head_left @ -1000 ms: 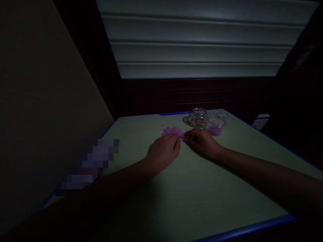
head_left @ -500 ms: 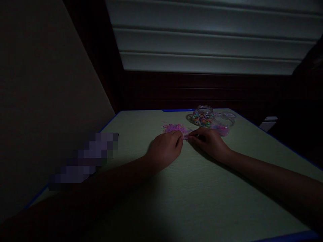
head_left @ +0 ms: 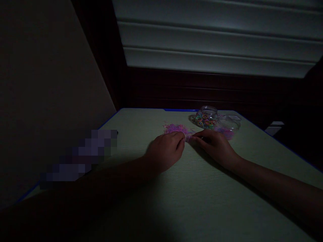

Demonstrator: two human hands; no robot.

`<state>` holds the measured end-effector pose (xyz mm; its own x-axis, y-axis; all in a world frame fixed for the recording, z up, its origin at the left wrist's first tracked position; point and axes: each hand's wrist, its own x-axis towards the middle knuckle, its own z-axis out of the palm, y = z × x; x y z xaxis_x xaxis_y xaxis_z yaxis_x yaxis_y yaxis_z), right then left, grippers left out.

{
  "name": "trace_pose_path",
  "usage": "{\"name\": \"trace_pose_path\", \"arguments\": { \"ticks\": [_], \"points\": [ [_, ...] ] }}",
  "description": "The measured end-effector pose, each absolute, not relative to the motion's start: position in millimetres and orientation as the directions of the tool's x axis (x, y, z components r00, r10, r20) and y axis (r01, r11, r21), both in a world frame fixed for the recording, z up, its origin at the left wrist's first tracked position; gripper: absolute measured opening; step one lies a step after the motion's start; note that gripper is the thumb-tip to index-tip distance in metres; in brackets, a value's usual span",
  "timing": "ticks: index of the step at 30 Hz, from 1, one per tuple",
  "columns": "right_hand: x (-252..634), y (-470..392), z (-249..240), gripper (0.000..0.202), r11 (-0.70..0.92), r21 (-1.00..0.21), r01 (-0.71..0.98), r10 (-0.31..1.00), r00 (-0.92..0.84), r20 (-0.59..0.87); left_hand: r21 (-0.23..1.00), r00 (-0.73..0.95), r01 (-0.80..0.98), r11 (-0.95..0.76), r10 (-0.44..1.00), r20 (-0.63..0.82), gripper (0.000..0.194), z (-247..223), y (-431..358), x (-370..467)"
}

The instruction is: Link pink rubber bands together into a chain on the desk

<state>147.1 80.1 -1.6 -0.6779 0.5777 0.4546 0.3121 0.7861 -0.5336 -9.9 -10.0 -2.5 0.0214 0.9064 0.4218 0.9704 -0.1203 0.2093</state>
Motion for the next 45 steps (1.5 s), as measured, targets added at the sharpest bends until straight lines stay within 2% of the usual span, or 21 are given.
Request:
{"name": "trace_pose_path", "arguments": {
  "ticks": [4, 11, 23, 35, 38, 45],
  "points": [
    [148.4, 78.7, -1.6, 0.022, 0.793, -0.506, 0.34, 0.582, -0.668, 0.464, 0.224, 0.024, 0.966, -0.13, 0.906, 0.422, 0.023, -2.6, -10.0, -10.0],
    [149.8, 76.3, -0.6, 0.018, 0.851, -0.397, 0.344, 0.517, -0.686, 0.512, 0.213, 0.026, 0.969, -0.127, 0.907, 0.421, 0.023, -2.1, -9.8, -9.8],
    [151.3, 79.6, -1.2, 0.016, 0.831, -0.418, 0.366, 0.553, -0.619, 0.557, 0.217, 0.035, 0.967, -0.137, 0.908, 0.418, 0.024, -1.8, -10.1, -9.6],
    [148.8, 74.2, 3.0, 0.025, 0.801, -0.399, 0.445, 0.596, -0.649, 0.473, 0.216, 0.035, 0.967, -0.137, 0.908, 0.418, 0.023, -1.1, -10.0, -8.6],
    [148.9, 74.6, 3.3, 0.026, 0.799, -0.426, 0.425, 0.597, -0.647, 0.474, 0.227, 0.029, 0.964, -0.136, 0.907, 0.421, 0.022, -0.6, -10.5, -8.5],
    [148.4, 79.5, -1.4, 0.024, 0.734, -0.603, 0.313, 0.641, -0.614, 0.46, 0.237, 0.029, 0.961, -0.144, 0.903, 0.429, 0.023, 0.8, -10.4, -7.9]
  ]
}}
